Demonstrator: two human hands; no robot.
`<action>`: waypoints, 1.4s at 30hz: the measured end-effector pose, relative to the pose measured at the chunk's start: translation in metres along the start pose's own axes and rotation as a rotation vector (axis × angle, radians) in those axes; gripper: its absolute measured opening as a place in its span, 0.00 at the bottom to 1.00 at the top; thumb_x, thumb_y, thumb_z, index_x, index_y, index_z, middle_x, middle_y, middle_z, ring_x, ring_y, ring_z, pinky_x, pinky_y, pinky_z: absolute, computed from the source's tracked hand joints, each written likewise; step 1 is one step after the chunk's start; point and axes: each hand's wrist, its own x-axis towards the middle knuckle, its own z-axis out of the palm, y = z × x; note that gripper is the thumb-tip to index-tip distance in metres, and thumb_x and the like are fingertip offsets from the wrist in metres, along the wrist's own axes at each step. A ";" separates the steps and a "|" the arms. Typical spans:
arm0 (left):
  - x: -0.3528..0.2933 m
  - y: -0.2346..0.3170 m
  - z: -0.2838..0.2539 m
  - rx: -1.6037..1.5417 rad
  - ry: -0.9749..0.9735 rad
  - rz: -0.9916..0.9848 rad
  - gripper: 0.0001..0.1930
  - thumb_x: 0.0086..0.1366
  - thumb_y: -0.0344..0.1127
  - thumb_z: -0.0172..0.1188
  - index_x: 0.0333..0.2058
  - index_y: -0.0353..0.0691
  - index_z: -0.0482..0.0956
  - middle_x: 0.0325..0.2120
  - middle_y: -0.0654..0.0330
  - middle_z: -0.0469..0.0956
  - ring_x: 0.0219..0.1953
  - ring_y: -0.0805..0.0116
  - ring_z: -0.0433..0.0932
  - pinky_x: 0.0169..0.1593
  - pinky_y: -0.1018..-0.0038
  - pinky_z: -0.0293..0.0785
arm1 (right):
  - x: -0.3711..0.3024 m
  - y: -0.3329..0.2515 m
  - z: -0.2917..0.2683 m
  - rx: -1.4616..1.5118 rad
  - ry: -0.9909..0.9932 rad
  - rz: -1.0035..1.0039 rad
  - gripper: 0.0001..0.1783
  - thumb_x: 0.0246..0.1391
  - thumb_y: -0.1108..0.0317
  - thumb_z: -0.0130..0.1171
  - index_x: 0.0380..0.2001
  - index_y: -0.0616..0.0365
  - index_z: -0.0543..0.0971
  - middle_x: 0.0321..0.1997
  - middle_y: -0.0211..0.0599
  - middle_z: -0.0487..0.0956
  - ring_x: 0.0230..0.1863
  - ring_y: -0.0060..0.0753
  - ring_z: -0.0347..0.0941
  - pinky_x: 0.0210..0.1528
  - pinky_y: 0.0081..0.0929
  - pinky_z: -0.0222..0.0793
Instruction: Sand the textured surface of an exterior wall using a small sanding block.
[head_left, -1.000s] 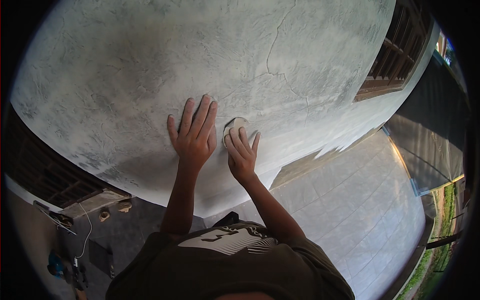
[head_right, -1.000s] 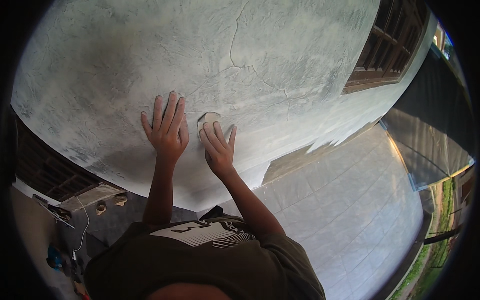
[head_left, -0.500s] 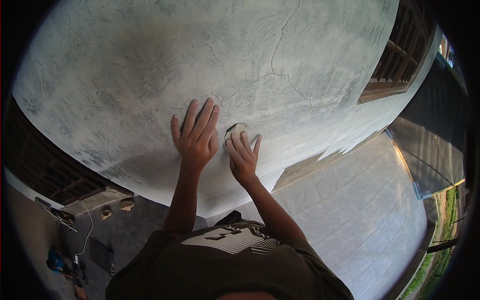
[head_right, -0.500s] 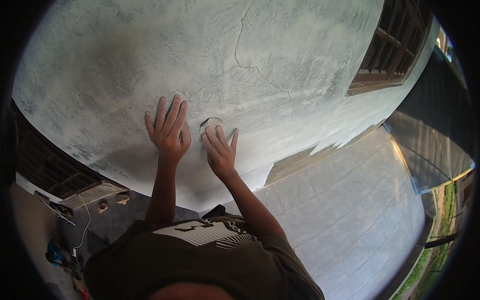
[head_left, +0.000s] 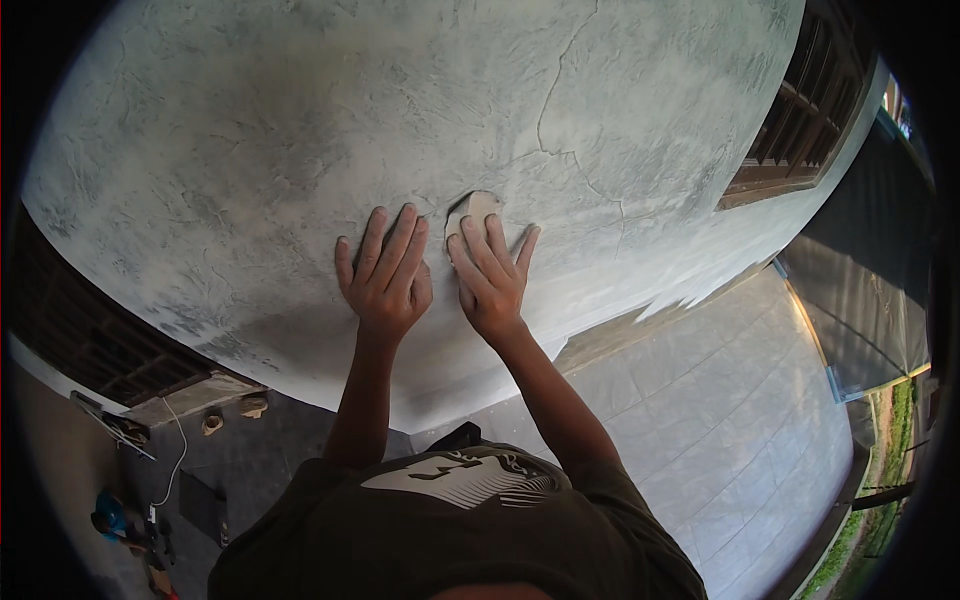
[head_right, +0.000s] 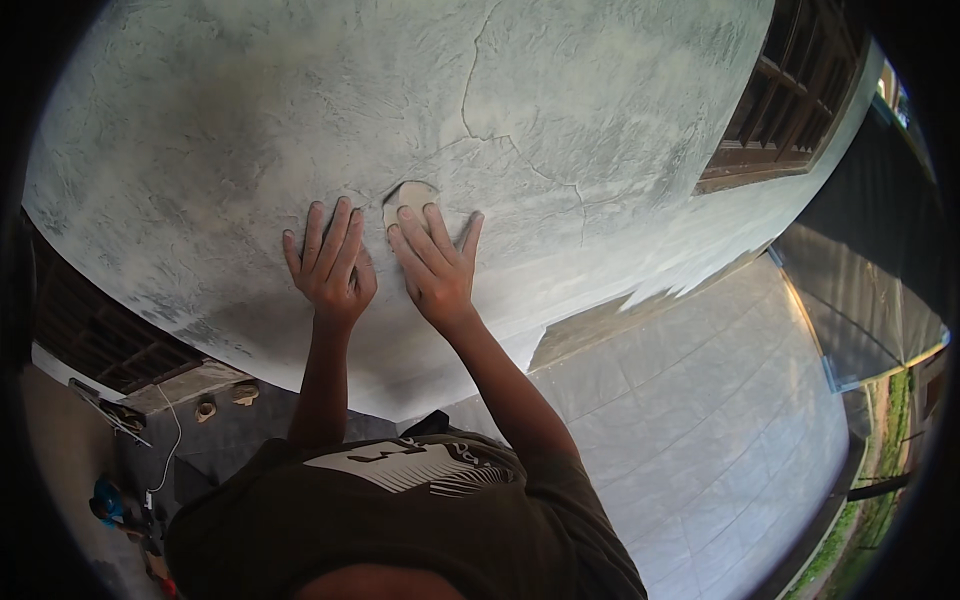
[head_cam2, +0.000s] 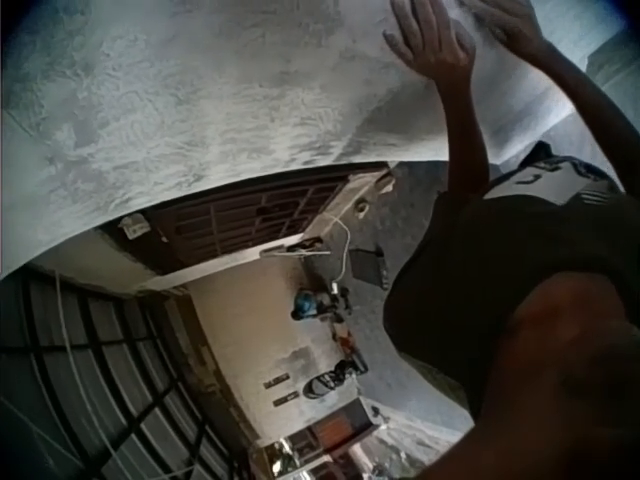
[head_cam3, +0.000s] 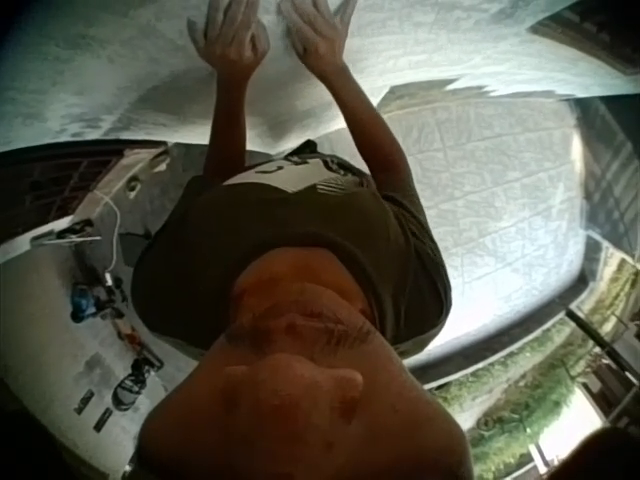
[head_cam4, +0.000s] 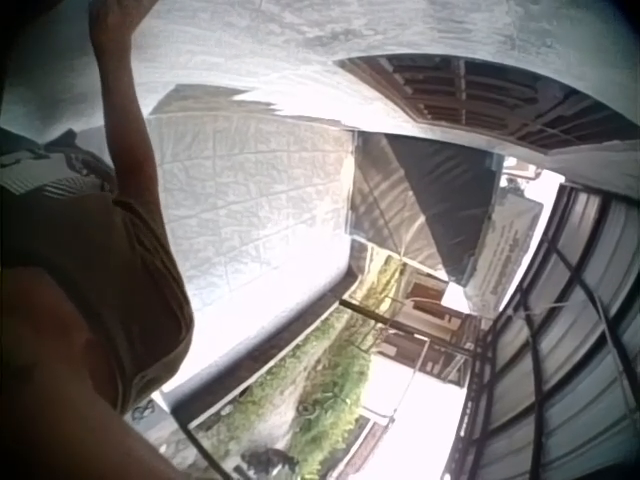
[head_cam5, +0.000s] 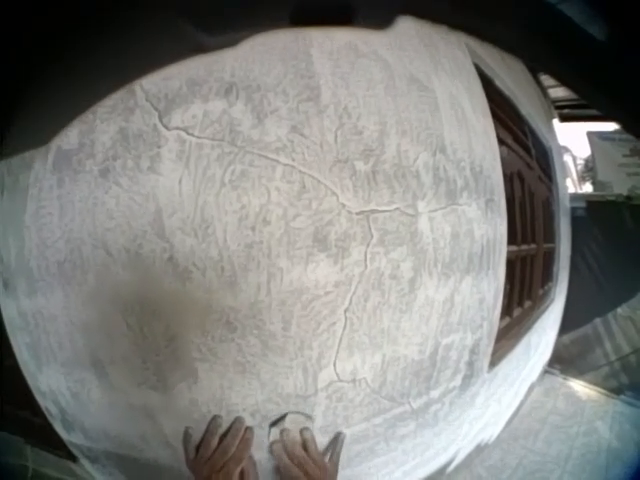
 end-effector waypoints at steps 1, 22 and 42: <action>0.005 0.002 -0.002 -0.002 0.030 -0.005 0.19 0.61 0.30 0.55 0.49 0.51 0.84 0.55 0.70 0.80 0.63 0.64 0.73 0.73 0.54 0.41 | 0.023 -0.004 -0.011 -0.021 0.040 -0.044 0.18 0.57 0.74 0.57 0.51 0.48 0.82 0.63 0.31 0.76 0.69 0.43 0.66 0.68 0.81 0.32; 0.004 0.005 0.004 0.026 0.048 -0.004 0.18 0.60 0.30 0.57 0.49 0.50 0.84 0.56 0.67 0.80 0.64 0.61 0.71 0.73 0.53 0.42 | -0.047 0.021 0.000 0.059 -0.120 -0.093 0.19 0.56 0.75 0.56 0.51 0.49 0.81 0.65 0.32 0.75 0.70 0.44 0.64 0.66 0.82 0.31; 0.005 0.005 0.005 0.026 0.060 -0.010 0.20 0.61 0.31 0.55 0.51 0.51 0.83 0.57 0.69 0.78 0.64 0.65 0.71 0.72 0.54 0.43 | -0.025 0.025 -0.007 0.044 -0.067 -0.143 0.19 0.57 0.74 0.55 0.52 0.49 0.81 0.66 0.32 0.73 0.70 0.43 0.64 0.66 0.84 0.31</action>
